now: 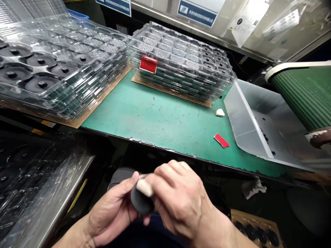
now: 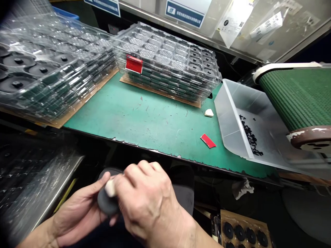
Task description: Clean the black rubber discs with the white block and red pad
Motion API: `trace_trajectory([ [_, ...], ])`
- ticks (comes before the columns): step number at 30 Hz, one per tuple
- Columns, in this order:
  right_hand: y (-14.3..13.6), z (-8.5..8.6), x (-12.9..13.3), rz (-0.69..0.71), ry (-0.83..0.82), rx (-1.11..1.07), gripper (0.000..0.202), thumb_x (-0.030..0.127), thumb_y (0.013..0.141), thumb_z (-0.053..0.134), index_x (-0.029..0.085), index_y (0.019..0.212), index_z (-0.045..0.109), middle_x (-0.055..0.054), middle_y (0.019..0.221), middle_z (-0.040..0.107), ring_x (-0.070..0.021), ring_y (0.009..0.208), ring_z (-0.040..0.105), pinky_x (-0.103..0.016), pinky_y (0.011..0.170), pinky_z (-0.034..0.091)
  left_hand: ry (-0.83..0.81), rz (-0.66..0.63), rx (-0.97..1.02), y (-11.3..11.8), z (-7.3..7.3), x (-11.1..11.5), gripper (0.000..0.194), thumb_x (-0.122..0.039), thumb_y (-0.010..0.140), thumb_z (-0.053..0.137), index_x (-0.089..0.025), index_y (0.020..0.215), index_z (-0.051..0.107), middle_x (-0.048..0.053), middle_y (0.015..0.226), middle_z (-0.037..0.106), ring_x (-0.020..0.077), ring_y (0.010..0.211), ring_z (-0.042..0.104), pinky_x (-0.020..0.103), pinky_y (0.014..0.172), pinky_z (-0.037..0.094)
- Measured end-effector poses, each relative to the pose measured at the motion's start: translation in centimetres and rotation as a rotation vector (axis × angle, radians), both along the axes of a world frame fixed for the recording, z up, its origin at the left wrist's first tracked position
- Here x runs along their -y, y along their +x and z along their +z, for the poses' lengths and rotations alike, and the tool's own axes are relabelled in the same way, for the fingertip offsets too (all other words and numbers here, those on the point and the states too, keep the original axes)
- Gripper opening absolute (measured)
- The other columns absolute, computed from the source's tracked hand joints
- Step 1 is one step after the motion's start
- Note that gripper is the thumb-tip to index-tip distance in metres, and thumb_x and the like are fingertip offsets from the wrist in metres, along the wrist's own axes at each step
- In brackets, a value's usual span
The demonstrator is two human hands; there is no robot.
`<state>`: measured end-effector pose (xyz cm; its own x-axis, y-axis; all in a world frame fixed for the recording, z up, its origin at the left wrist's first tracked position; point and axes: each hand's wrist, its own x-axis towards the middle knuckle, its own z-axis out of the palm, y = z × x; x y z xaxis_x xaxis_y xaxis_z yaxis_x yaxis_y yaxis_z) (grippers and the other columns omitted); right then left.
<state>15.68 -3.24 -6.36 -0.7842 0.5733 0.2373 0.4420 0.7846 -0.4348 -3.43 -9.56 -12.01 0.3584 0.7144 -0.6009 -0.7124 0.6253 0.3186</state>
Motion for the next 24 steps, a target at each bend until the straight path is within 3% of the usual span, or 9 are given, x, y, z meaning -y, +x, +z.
trace_trajectory([
  [3, -0.4, -0.8, 1.0, -0.242, -0.115, -0.082, 0.019, 0.016, 0.106, 0.051, 0.019, 0.088, 0.057, -0.001, 0.083, 0.054, -0.0168, 0.072, 0.045, -0.037, 0.068, 0.035, 0.072, 0.181, -0.074, -0.8, 1.0, -0.5, 0.033, -0.038, 0.090, 0.091, -0.030, 0.122, 0.084, 0.000, 0.118, 0.086, 0.0162, 0.101, 0.078, 0.024, 0.089, 0.065],
  [6, -0.4, -1.0, 1.5, -0.284, -0.152, -0.101, 0.021, 0.015, 0.104, 0.054, 0.020, 0.083, 0.053, 0.000, 0.080, 0.051, -0.0153, 0.069, 0.043, -0.035, 0.065, 0.033, 0.105, 0.188, -0.102, -1.3, 1.1, -0.7, 0.041, -0.031, 0.089, 0.092, -0.030, 0.128, 0.082, 0.002, 0.125, 0.085, 0.0169, 0.110, 0.077, 0.022, 0.098, 0.061],
  [9, 0.0, -0.6, 0.7, -0.231, -0.078, -0.015, 0.020, 0.015, 0.107, 0.050, 0.018, 0.093, 0.063, -0.003, 0.087, 0.058, -0.0187, 0.076, 0.047, -0.038, 0.071, 0.036, 0.090, 0.085, -0.068, -1.1, 0.2, -0.3, 0.032, -0.037, 0.091, 0.090, -0.020, 0.118, 0.085, 0.010, 0.109, 0.086, 0.0231, 0.094, 0.079, 0.034, 0.083, 0.070],
  [12, 0.2, 0.4, -0.6, 0.039, -0.018, 0.029, 0.025, 0.022, 0.111, 0.046, 0.016, 0.115, 0.070, -0.007, 0.098, 0.065, -0.0227, 0.085, 0.052, -0.040, 0.075, 0.041, 0.030, -0.045, 0.014, -0.5, -0.7, 0.2, 0.037, -0.048, 0.096, 0.082, -0.012, 0.095, 0.086, 0.012, 0.079, 0.080, 0.0227, 0.065, 0.075, 0.036, 0.054, 0.069],
  [14, 0.0, 0.9, -1.2, 0.184, 0.029, 0.031, 0.030, 0.026, 0.112, 0.046, 0.015, 0.129, 0.068, -0.009, 0.105, 0.068, -0.0251, 0.091, 0.055, -0.043, 0.080, 0.046, 0.004, -0.080, 0.070, -0.2, -1.0, 0.4, 0.043, -0.052, 0.095, 0.081, -0.009, 0.090, 0.086, 0.012, 0.071, 0.077, 0.0221, 0.057, 0.073, 0.034, 0.047, 0.066],
  [15, -0.2, 1.1, -1.3, 0.193, 0.043, 0.012, 0.031, 0.025, 0.111, 0.047, 0.014, 0.131, 0.068, -0.010, 0.106, 0.069, -0.0255, 0.092, 0.057, -0.043, 0.081, 0.047, 0.007, -0.067, 0.087, -0.2, -1.0, 0.4, 0.043, -0.052, 0.094, 0.082, -0.010, 0.092, 0.086, 0.012, 0.073, 0.078, 0.0222, 0.059, 0.074, 0.035, 0.050, 0.067],
  [18, -1.2, 1.3, -0.8, -0.045, 0.018, -0.138, 0.017, 0.015, 0.106, 0.054, 0.013, 0.106, 0.071, -0.008, 0.089, 0.066, -0.0208, 0.079, 0.055, -0.038, 0.073, 0.046, 0.066, 0.069, 0.072, -0.5, -0.6, 0.1, 0.032, -0.041, 0.087, 0.093, -0.020, 0.109, 0.087, 0.010, 0.100, 0.085, 0.0225, 0.084, 0.081, 0.035, 0.076, 0.071],
  [20, -2.0, 1.2, -0.1, -0.207, -0.046, -0.216, 0.018, 0.012, 0.102, 0.056, 0.016, 0.086, 0.064, -0.004, 0.078, 0.058, -0.0166, 0.068, 0.049, -0.034, 0.062, 0.039, 0.115, 0.165, 0.024, -1.0, -0.2, -0.2, 0.043, -0.028, 0.080, 0.099, -0.028, 0.119, 0.084, 0.006, 0.114, 0.085, 0.0206, 0.098, 0.080, 0.030, 0.087, 0.067],
  [24, -3.1, 0.6, 1.2, -0.230, -0.102, -0.237, 0.015, 0.014, 0.097, 0.055, 0.019, 0.083, 0.060, -0.001, 0.076, 0.054, -0.0133, 0.060, 0.046, -0.032, 0.055, 0.032, 0.182, 0.274, -0.063, -1.8, 0.8, -0.7, 0.050, -0.013, 0.075, 0.100, -0.033, 0.118, 0.083, 0.001, 0.113, 0.086, 0.0164, 0.098, 0.079, 0.021, 0.087, 0.063],
])
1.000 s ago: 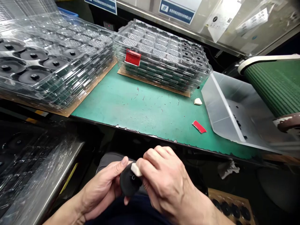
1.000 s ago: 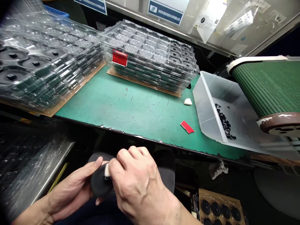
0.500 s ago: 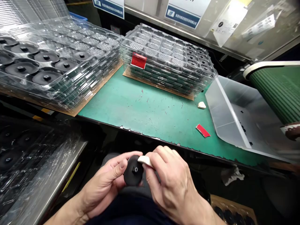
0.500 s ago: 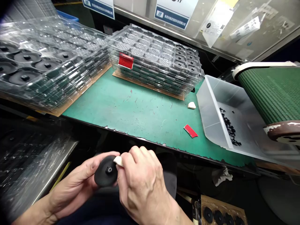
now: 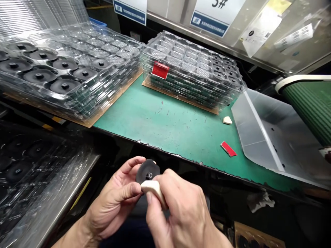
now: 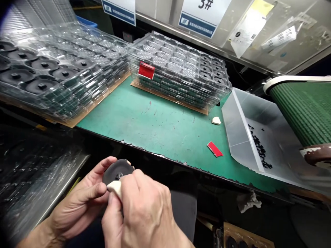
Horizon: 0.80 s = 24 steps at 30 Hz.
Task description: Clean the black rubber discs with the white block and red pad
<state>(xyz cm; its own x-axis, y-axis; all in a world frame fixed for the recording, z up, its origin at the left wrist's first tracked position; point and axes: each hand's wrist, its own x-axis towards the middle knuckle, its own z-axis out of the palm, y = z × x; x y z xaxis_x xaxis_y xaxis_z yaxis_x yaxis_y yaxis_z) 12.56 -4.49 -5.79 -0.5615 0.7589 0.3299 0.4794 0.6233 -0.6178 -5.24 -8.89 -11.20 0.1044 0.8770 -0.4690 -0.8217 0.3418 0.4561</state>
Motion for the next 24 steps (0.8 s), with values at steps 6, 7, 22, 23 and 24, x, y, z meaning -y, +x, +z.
trace_trajectory([
  [6, 0.1, -1.0, 0.5, -0.045, -0.042, 0.009, 0.016, 0.013, 0.097, 0.055, 0.019, 0.083, 0.059, 0.001, 0.075, 0.052, -0.0125, 0.060, 0.045, -0.031, 0.056, 0.032, -0.086, 0.060, -0.143, -0.1, 1.0, 0.1, 0.053, -0.023, 0.068, 0.106, -0.034, 0.115, 0.083, 0.001, 0.118, 0.086, 0.0224, 0.112, 0.077, 0.023, 0.092, 0.063],
  [7, 0.2, -1.2, 0.4, -0.020, -0.037, -0.027, 0.014, 0.013, 0.096, 0.055, 0.019, 0.085, 0.060, 0.001, 0.075, 0.052, -0.0124, 0.060, 0.045, -0.031, 0.055, 0.031, -0.096, 0.064, -0.144, -0.1, 1.1, 0.2, 0.054, -0.023, 0.067, 0.106, -0.035, 0.115, 0.083, 0.001, 0.118, 0.086, 0.0224, 0.111, 0.077, 0.023, 0.090, 0.063],
  [22, 0.6, -1.6, -0.6, 0.057, 0.046, 0.050, 0.020, 0.014, 0.100, 0.053, 0.020, 0.081, 0.056, 0.002, 0.073, 0.049, -0.0131, 0.061, 0.040, -0.031, 0.058, 0.030, -0.154, 0.042, -0.136, -0.5, 1.4, 0.4, 0.055, -0.035, 0.071, 0.104, -0.032, 0.121, 0.082, 0.004, 0.127, 0.085, 0.0222, 0.118, 0.076, 0.024, 0.098, 0.061],
  [23, 0.7, -1.7, -0.6, 0.099, 0.062, 0.045, 0.019, 0.014, 0.097, 0.053, 0.021, 0.080, 0.055, 0.002, 0.073, 0.050, -0.0134, 0.060, 0.040, -0.032, 0.057, 0.029, -0.162, 0.036, -0.140, -0.6, 1.5, 0.4, 0.056, -0.037, 0.071, 0.104, -0.033, 0.122, 0.082, 0.003, 0.129, 0.085, 0.0227, 0.119, 0.075, 0.025, 0.099, 0.061],
  [24, 0.7, -1.6, -0.5, 0.132, 0.069, 0.053, 0.018, 0.014, 0.096, 0.053, 0.021, 0.080, 0.055, 0.001, 0.072, 0.050, -0.0136, 0.060, 0.041, -0.032, 0.057, 0.029, -0.166, 0.034, -0.145, -0.6, 1.6, 0.3, 0.057, -0.040, 0.070, 0.104, -0.034, 0.123, 0.082, 0.003, 0.131, 0.084, 0.0232, 0.120, 0.076, 0.025, 0.100, 0.061],
])
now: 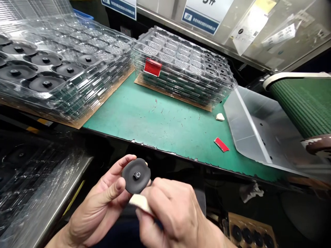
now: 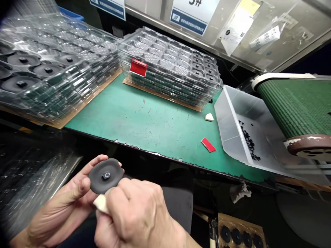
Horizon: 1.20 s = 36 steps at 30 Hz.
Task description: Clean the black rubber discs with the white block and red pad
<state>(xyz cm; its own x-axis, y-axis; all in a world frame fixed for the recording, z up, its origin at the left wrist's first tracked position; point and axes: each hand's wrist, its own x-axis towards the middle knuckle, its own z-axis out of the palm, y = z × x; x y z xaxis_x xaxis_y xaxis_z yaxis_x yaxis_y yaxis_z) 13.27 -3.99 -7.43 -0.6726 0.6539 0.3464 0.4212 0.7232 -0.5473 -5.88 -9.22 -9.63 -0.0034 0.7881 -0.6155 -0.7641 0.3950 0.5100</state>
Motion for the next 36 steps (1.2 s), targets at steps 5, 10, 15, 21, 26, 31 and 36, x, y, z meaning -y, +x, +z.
trace_trajectory([
  [5, 0.6, 0.5, 0.2, -0.012, -0.063, 0.051, 0.018, 0.015, 0.097, 0.057, 0.020, 0.079, 0.056, 0.001, 0.073, 0.054, -0.0131, 0.062, 0.045, -0.031, 0.059, 0.032, 0.031, 0.006, -0.034, -0.1, 0.4, -0.4, 0.056, -0.043, 0.072, 0.103, -0.032, 0.123, 0.082, 0.003, 0.128, 0.085, 0.0243, 0.119, 0.078, 0.024, 0.100, 0.062],
  [10, 0.7, 0.7, -0.1, -0.085, -0.084, -0.016, 0.018, 0.015, 0.099, 0.056, 0.019, 0.082, 0.058, 0.002, 0.073, 0.052, -0.0122, 0.062, 0.044, -0.031, 0.059, 0.032, 0.055, 0.044, -0.072, 0.2, 0.2, -0.5, 0.058, -0.038, 0.071, 0.104, -0.032, 0.125, 0.081, 0.003, 0.130, 0.085, 0.0242, 0.122, 0.077, 0.024, 0.101, 0.063],
  [15, 0.9, 0.4, -0.3, -0.081, -0.098, 0.023, 0.021, 0.015, 0.100, 0.056, 0.020, 0.079, 0.053, 0.003, 0.074, 0.050, -0.0116, 0.061, 0.041, -0.031, 0.058, 0.030, 0.010, 0.023, -0.053, 0.4, 0.2, -0.3, 0.054, -0.040, 0.073, 0.103, -0.030, 0.122, 0.083, 0.006, 0.127, 0.086, 0.0229, 0.114, 0.080, 0.023, 0.096, 0.065],
  [21, 1.6, 0.3, -0.8, -0.100, -0.115, 0.073, 0.023, 0.016, 0.102, 0.055, 0.020, 0.079, 0.053, 0.002, 0.075, 0.050, -0.0119, 0.062, 0.041, -0.032, 0.059, 0.030, -0.056, -0.045, -0.008, 0.1, 0.7, 0.0, 0.057, -0.042, 0.072, 0.103, -0.027, 0.123, 0.083, 0.006, 0.118, 0.088, 0.0219, 0.099, 0.083, 0.023, 0.088, 0.066],
  [26, 1.7, 1.1, -0.6, -0.101, -0.089, 0.006, 0.018, 0.012, 0.099, 0.055, 0.018, 0.082, 0.058, 0.002, 0.074, 0.048, -0.0122, 0.062, 0.040, -0.032, 0.059, 0.030, -0.042, -0.068, -0.010, 0.0, 1.2, -0.2, 0.057, -0.047, 0.074, 0.101, -0.028, 0.124, 0.082, 0.005, 0.114, 0.088, 0.0221, 0.097, 0.082, 0.025, 0.086, 0.066],
  [31, 1.2, 1.2, -0.2, -0.022, -0.150, 0.018, 0.019, 0.015, 0.097, 0.057, 0.019, 0.078, 0.054, 0.002, 0.074, 0.051, -0.0115, 0.061, 0.042, -0.031, 0.057, 0.030, -0.021, -0.080, -0.044, 0.1, 1.2, -0.5, 0.053, -0.047, 0.074, 0.100, -0.029, 0.120, 0.084, 0.004, 0.113, 0.087, 0.0215, 0.095, 0.081, 0.026, 0.085, 0.066],
  [36, 1.5, 0.5, -0.2, -0.032, -0.132, 0.036, 0.021, 0.014, 0.096, 0.057, 0.021, 0.078, 0.050, 0.003, 0.073, 0.048, -0.0113, 0.061, 0.040, -0.031, 0.057, 0.029, -0.052, -0.132, -0.060, -0.2, 0.7, -0.4, 0.054, -0.049, 0.077, 0.098, -0.027, 0.123, 0.083, 0.008, 0.116, 0.086, 0.0227, 0.097, 0.079, 0.026, 0.086, 0.065],
])
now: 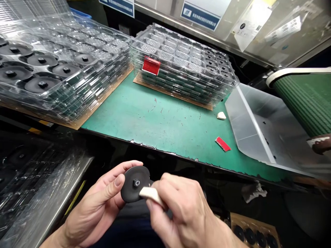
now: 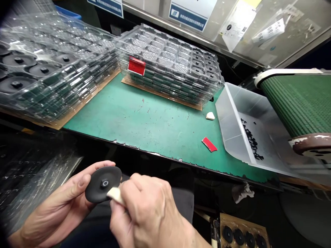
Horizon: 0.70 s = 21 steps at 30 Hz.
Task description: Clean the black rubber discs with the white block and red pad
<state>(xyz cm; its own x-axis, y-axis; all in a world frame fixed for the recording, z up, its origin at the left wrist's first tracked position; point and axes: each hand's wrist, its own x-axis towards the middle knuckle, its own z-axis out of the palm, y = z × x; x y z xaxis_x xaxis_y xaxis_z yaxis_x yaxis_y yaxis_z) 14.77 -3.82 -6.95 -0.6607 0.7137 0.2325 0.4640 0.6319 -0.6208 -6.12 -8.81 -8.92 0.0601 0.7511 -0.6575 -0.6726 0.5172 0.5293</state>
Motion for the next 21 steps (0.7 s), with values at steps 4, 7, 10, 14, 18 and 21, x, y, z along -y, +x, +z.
trace_trajectory([
  [4, 0.4, -0.2, -0.6, -0.007, 0.044, 0.073, 0.020, 0.018, 0.101, 0.057, 0.020, 0.082, 0.054, 0.003, 0.075, 0.050, -0.0125, 0.063, 0.041, -0.033, 0.060, 0.029, -0.018, -0.056, 0.033, -0.2, -0.3, 0.2, 0.058, -0.051, 0.078, 0.097, -0.025, 0.128, 0.083, 0.010, 0.114, 0.087, 0.0265, 0.098, 0.080, 0.031, 0.087, 0.066],
  [7, 0.6, -0.2, -1.2, 0.012, 0.121, 0.145, 0.022, 0.021, 0.105, 0.054, 0.020, 0.083, 0.055, 0.002, 0.078, 0.050, -0.0146, 0.067, 0.039, -0.036, 0.063, 0.029, -0.009, -0.124, 0.041, -0.4, -0.7, 0.2, 0.055, -0.051, 0.078, 0.097, -0.020, 0.122, 0.087, 0.013, 0.111, 0.088, 0.0297, 0.092, 0.080, 0.039, 0.084, 0.069],
  [10, 0.6, -0.1, -1.3, 0.083, 0.180, 0.191, 0.021, 0.023, 0.106, 0.052, 0.020, 0.086, 0.055, 0.002, 0.081, 0.052, -0.0164, 0.070, 0.038, -0.038, 0.064, 0.029, 0.044, -0.202, 0.119, -0.6, -1.5, 0.1, 0.046, -0.046, 0.086, 0.091, -0.017, 0.122, 0.087, 0.016, 0.109, 0.088, 0.0290, 0.088, 0.079, 0.040, 0.079, 0.070],
  [14, 0.3, 0.3, -1.4, 0.201, 0.222, 0.248, 0.019, 0.026, 0.107, 0.054, 0.019, 0.090, 0.058, 0.000, 0.085, 0.055, -0.0180, 0.070, 0.036, -0.039, 0.062, 0.029, 0.069, -0.264, 0.261, -0.2, -3.0, 0.4, 0.029, -0.040, 0.093, 0.086, -0.014, 0.106, 0.089, 0.014, 0.092, 0.086, 0.0259, 0.078, 0.076, 0.041, 0.070, 0.071],
  [18, -0.1, 0.8, -2.3, 0.337, 0.270, 0.314, 0.016, 0.031, 0.105, 0.061, 0.017, 0.112, 0.063, 0.000, 0.093, 0.058, -0.0189, 0.073, 0.037, -0.040, 0.062, 0.029, -0.030, -0.248, 0.327, 0.7, -4.6, 1.1, 0.031, -0.044, 0.094, 0.084, -0.014, 0.088, 0.087, 0.008, 0.075, 0.079, 0.0207, 0.064, 0.072, 0.034, 0.053, 0.067],
  [21, -0.1, 0.6, -2.5, 0.336, 0.304, 0.300, 0.022, 0.030, 0.107, 0.059, 0.018, 0.124, 0.063, -0.002, 0.099, 0.061, -0.0198, 0.078, 0.042, -0.041, 0.065, 0.031, -0.060, -0.213, 0.356, 1.0, -5.0, 1.1, 0.032, -0.045, 0.091, 0.087, -0.013, 0.093, 0.088, 0.010, 0.080, 0.081, 0.0195, 0.065, 0.075, 0.031, 0.055, 0.067],
])
